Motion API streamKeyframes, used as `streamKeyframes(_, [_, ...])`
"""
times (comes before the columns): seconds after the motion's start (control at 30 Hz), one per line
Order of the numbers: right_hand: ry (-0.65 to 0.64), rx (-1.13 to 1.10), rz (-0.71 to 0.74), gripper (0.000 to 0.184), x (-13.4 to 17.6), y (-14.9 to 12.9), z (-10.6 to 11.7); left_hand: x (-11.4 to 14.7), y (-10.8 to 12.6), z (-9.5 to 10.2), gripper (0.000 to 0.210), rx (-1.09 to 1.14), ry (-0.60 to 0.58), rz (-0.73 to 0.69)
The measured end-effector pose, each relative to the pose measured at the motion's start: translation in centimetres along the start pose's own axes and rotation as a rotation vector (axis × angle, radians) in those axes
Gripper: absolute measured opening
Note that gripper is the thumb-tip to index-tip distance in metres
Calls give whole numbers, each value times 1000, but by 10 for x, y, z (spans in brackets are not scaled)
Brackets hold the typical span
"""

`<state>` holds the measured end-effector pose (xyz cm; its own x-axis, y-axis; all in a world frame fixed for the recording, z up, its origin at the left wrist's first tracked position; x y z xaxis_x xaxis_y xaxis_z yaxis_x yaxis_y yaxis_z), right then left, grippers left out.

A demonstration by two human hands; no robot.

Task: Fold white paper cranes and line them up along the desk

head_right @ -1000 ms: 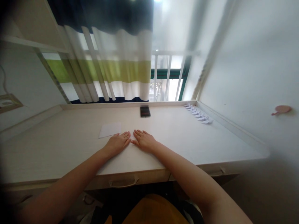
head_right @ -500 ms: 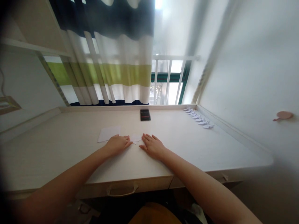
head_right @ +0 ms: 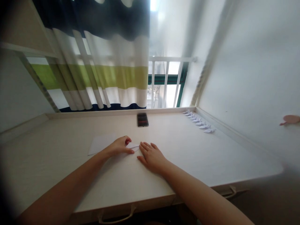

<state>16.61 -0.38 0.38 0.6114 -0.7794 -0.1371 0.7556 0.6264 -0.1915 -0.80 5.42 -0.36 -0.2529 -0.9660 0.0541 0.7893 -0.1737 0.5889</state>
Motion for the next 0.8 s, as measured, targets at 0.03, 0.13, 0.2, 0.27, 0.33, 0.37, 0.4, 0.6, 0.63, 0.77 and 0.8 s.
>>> streamKeyframes(0.03, [7,-10,4,50,0,1,0,0,-2,0,63,31,7,-3])
streamKeyframes(0.13, [87,-38,5,47,-1,4,1,2,-2,-2,59,122,36,9])
streamKeyframes(0.2, [184,-49,-9,43,-6,7,6,4,1,-3,57,156,60,24])
streamKeyframes(0.27, [267,-68,-26,38,-15,10,13,6,6,-4,52,181,49,-14])
streamKeyframes(0.33, [298,-113,-32,34,-29,12,20,8,11,-6,40,206,27,-60])
streamKeyframes(0.37, [292,-140,-29,32,-37,12,22,9,13,-7,33,204,22,-87])
streamKeyframes(0.4, [280,-179,-26,30,-45,12,23,9,14,-7,28,204,33,-101])
streamKeyframes(0.6, [92,-404,40,25,-56,14,9,10,15,-10,19,302,37,-126])
streamKeyframes(0.63, [99,-379,60,26,-52,15,8,10,15,-11,19,328,38,-124])
streamKeyframes(0.77, [148,-367,45,24,-41,19,11,11,19,-12,19,448,64,-158])
streamKeyframes(0.8, [156,-383,26,25,-40,20,12,12,20,-13,19,466,73,-165])
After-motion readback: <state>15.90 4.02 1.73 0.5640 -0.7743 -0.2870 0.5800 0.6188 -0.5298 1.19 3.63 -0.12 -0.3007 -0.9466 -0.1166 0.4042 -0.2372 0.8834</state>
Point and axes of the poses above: each hand's wrist, its own x-axis away from the middle knuckle, its own z-axis out of the back of the hand, y = z × x, the point moved 3 cm from there along -x, towards the middle knuckle, and after that the axes turned 1 degree about y, right-handed, at the moved point
